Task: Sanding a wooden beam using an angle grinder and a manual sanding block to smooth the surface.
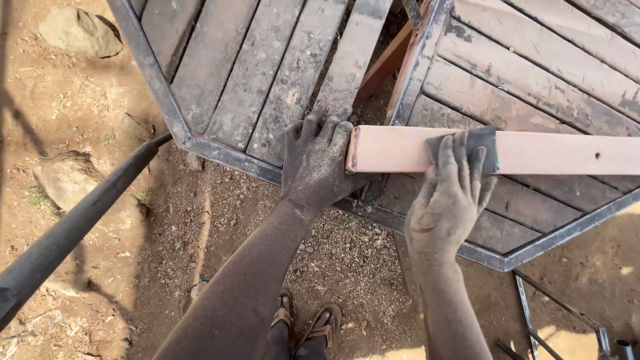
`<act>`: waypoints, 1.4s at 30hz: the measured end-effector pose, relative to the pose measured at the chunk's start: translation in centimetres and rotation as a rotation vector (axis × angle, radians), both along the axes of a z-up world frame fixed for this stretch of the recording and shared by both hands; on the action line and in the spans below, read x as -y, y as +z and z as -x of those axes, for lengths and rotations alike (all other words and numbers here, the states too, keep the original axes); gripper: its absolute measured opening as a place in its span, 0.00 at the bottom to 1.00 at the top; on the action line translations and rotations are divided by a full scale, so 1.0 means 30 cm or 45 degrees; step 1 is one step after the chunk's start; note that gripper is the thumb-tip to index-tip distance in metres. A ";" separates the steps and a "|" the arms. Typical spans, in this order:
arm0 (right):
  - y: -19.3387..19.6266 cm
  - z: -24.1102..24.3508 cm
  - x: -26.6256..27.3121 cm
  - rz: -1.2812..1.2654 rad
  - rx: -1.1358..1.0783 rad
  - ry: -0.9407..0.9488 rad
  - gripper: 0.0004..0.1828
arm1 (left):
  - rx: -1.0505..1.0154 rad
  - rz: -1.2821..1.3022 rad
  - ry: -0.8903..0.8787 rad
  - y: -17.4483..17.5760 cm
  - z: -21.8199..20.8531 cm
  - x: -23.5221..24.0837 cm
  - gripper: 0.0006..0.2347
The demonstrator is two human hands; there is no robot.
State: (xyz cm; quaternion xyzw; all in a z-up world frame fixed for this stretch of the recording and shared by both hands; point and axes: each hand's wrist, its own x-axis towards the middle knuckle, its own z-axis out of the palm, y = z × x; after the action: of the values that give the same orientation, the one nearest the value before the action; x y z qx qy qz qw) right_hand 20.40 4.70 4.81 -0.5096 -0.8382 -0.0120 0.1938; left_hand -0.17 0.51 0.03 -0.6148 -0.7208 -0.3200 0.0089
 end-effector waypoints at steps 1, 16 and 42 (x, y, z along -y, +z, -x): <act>-0.009 0.071 0.051 0.006 0.012 0.055 0.25 | 0.012 0.007 -0.015 -0.001 0.001 0.005 0.35; 0.107 -0.375 -0.246 0.247 -0.278 -0.410 0.22 | 0.007 -0.002 -0.045 0.045 -0.012 0.015 0.33; 0.054 -0.026 -0.087 -0.139 0.046 0.245 0.24 | -0.031 0.072 -0.032 0.017 -0.008 -0.012 0.38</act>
State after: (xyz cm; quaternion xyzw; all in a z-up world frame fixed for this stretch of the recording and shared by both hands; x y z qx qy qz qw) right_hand 21.19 7.32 6.44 -0.4153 -0.8846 -0.0483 0.2064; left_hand 0.06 0.88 0.54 -0.6275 -0.7217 -0.2923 -0.0036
